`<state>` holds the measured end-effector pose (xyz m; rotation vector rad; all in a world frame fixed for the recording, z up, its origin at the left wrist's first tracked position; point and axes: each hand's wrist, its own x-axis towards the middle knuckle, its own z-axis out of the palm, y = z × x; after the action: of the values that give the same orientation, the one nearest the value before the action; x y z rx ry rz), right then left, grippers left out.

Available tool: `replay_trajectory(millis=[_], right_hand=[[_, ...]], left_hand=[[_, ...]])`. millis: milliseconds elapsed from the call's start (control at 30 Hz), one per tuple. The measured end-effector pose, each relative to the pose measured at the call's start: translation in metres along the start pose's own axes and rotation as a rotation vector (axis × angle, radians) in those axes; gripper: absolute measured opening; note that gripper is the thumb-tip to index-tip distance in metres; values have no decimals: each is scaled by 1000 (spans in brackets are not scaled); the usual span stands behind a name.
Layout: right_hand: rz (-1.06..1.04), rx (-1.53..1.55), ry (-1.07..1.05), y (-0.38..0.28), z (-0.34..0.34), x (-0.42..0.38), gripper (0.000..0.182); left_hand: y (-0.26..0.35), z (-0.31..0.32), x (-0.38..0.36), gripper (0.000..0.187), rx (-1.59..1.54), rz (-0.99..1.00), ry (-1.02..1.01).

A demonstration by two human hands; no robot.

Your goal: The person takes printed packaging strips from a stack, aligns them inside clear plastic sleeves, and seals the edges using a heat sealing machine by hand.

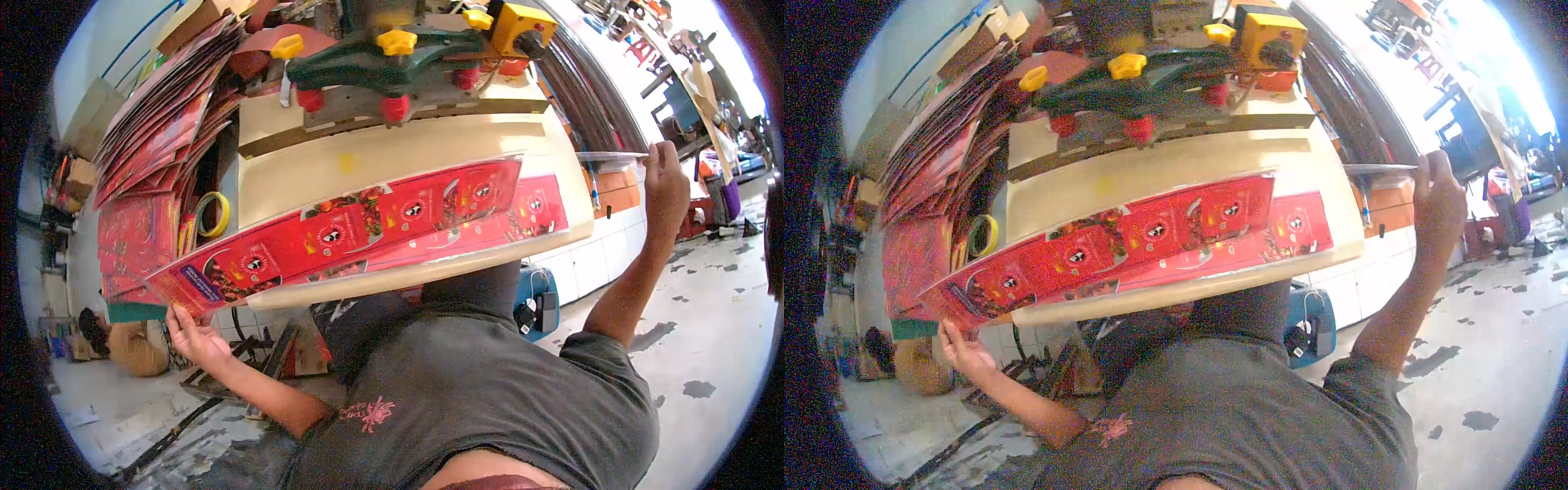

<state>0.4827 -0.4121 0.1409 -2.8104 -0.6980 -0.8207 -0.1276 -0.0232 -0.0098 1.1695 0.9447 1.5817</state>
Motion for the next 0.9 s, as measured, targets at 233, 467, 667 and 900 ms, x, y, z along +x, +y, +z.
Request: replay_trajectory(millis=[233,467,667,900], right_hand=[[-304,832,-116,-85,25,-40,15],[-792,763,-138,-173,15,-48,33],[-726,1034,-376,-189,26,-44,18],[-232,1214,-322,-175,22,-46,16]], left_hand=[[17,12,5,37,78,14,5],[27,7,2,39,38,80,-13],[14,-13,-1,35,24,62,-7],[7,-7,-1,37,73,37,0]])
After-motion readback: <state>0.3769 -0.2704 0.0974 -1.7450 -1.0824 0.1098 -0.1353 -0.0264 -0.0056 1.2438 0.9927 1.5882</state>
